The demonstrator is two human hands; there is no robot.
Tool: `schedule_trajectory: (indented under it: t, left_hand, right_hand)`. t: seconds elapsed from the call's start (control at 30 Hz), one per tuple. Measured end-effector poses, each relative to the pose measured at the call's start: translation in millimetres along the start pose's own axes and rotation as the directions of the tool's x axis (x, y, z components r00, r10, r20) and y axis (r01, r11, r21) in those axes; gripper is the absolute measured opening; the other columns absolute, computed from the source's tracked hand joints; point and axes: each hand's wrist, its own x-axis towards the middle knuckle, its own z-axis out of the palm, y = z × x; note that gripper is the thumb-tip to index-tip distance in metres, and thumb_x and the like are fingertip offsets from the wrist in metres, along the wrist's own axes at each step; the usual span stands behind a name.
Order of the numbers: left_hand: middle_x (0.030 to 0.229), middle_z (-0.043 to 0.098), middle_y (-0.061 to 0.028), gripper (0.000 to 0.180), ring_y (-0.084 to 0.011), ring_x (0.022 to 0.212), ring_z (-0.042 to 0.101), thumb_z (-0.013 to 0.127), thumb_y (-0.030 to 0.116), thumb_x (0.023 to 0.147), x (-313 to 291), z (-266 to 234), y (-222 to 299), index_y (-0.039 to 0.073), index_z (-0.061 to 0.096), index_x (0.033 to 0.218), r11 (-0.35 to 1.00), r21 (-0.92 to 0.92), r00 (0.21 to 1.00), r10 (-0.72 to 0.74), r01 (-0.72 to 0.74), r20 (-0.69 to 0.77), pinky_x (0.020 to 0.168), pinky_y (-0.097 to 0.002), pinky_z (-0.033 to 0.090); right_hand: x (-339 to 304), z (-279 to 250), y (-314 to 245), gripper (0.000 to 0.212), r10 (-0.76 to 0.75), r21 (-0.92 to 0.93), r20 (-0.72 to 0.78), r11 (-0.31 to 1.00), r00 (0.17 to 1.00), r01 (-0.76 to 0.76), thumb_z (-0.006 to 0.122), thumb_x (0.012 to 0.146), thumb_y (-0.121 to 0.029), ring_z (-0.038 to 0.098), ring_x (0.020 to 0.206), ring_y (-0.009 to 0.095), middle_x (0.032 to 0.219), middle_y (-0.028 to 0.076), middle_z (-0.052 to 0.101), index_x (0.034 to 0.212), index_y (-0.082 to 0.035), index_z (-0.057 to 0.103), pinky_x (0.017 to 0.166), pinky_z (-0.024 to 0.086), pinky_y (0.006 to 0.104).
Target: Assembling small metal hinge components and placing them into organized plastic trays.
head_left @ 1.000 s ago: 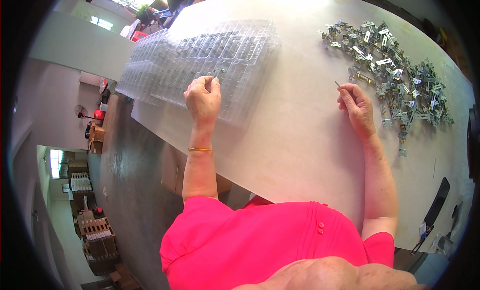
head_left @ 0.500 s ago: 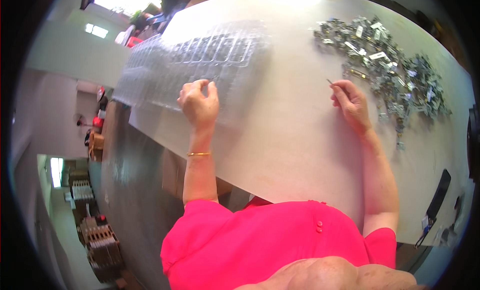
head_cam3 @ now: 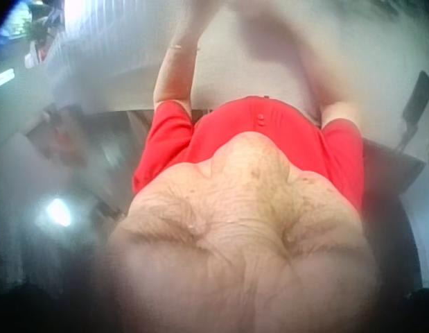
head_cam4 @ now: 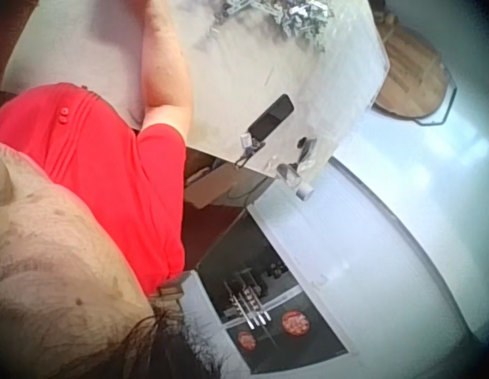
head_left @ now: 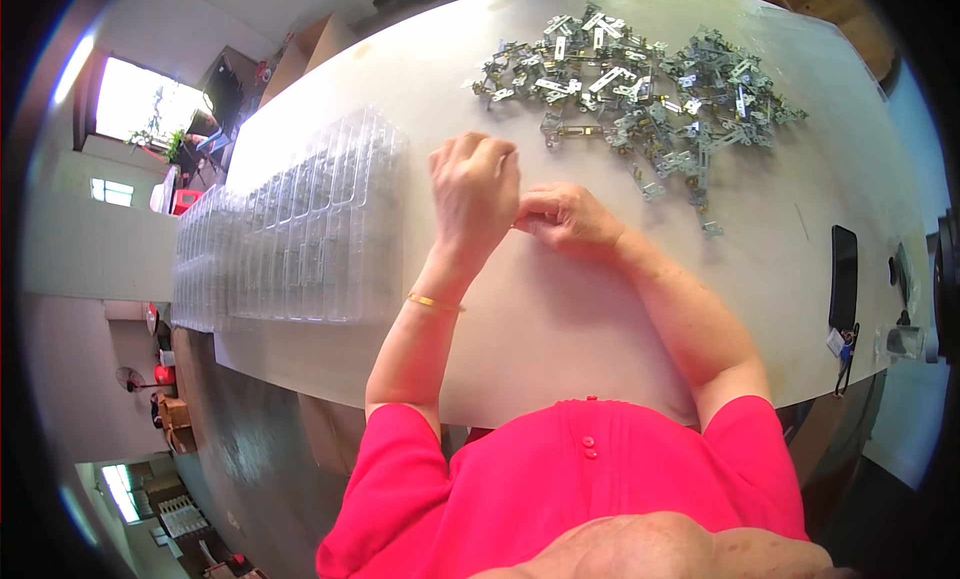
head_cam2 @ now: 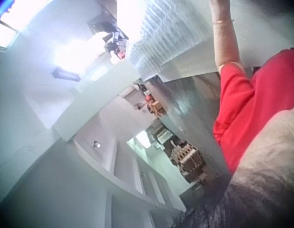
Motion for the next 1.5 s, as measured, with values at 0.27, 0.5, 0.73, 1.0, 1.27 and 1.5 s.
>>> schedule_trajectory:
  t: [0.27, 0.5, 0.73, 1.0, 1.27, 1.5]
  left_hand:
    - [0.095, 0.065, -0.0082, 0.013, -0.0287, 0.096, 0.059, 0.070, 0.016, 0.080, 47.2, 85.2, -1.8, 0.009, 0.070, 0.091, 0.988, 0.062, 0.962, 0.124, -0.143, 0.242, 0.087, -0.0413, 0.042]
    - [0.096, 0.065, -0.0096, 0.020, -0.0283, 0.100, 0.059, 0.070, 0.026, 0.077, 55.3, 112.9, 2.3, 0.009, 0.068, 0.088, 0.958, 0.151, 0.828, 0.123, -0.242, 0.547, 0.091, -0.0419, 0.040]
    - [0.093, 0.066, -0.0088, 0.020, -0.0280, 0.099, 0.059, 0.069, 0.026, 0.079, 52.1, 111.2, 0.1, 0.009, 0.067, 0.089, 0.968, 0.125, 0.826, 0.115, -0.219, 0.552, 0.092, -0.0413, 0.038]
    - [0.078, 0.065, -0.0045, 0.021, -0.0078, 0.068, 0.058, 0.074, 0.014, 0.085, 24.3, 70.8, -10.9, 0.001, 0.060, 0.095, 0.692, -0.534, 0.870, -0.327, 0.486, 0.368, 0.061, -0.0263, 0.051]
    - [0.084, 0.065, -0.0024, 0.023, -0.0069, 0.073, 0.060, 0.072, 0.019, 0.091, -20.9, 36.7, -29.9, 0.001, 0.060, 0.100, 0.416, -0.560, 0.689, -0.550, 0.716, 0.472, 0.062, -0.0215, 0.051]
    - [0.084, 0.064, 0.0007, 0.019, -0.0041, 0.073, 0.057, 0.072, 0.013, 0.090, -45.1, 56.0, -29.4, 0.002, 0.059, 0.098, 0.514, -0.587, 0.773, -0.512, 0.626, 0.375, 0.065, -0.0209, 0.049]
  right_hand:
    - [0.1, -1.8, 4.4, 0.012, 0.063, -0.032, 0.079, 0.998, 0.995, -0.061, 0.068, 0.084, -0.016, 0.067, 0.089, 0.029, 0.092, 0.008, 0.071, 0.093, -0.009, 0.073, 0.079, 0.052, 0.0387]
    - [-2.1, -1.6, 4.8, 0.016, -0.008, -0.083, 0.039, 0.996, 0.999, 0.012, 0.070, 0.086, -0.023, 0.065, 0.093, 0.031, 0.096, 0.011, 0.070, 0.097, -0.012, 0.072, 0.082, 0.051, 0.0416]
    - [-0.3, 1.1, 5.9, 0.017, -0.017, -0.087, 0.060, 0.996, 0.998, 0.023, 0.069, 0.087, -0.025, 0.066, 0.092, 0.031, 0.097, 0.010, 0.070, 0.098, -0.013, 0.072, 0.082, 0.052, 0.0410]
    - [-1.1, 2.3, 21.6, 0.009, 0.047, 0.417, 0.018, 0.908, 0.999, -0.051, 0.064, 0.088, -0.008, 0.062, 0.078, 0.013, 0.083, 0.004, 0.067, 0.093, -0.004, 0.069, 0.072, 0.050, 0.0298]
    - [1.3, -13.1, 9.3, 0.012, 0.285, 0.598, -0.147, 0.789, 0.947, -0.144, 0.059, 0.098, -0.012, 0.057, 0.069, 0.007, 0.078, -0.001, 0.062, 0.101, -0.002, 0.065, 0.064, 0.048, 0.0227]
    - [6.9, -2.9, 10.2, 0.013, 0.365, 0.522, -0.441, 0.847, 0.820, -0.096, 0.063, 0.097, -0.017, 0.060, 0.069, 0.007, 0.079, 0.001, 0.066, 0.103, -0.005, 0.067, 0.062, 0.050, 0.0222]
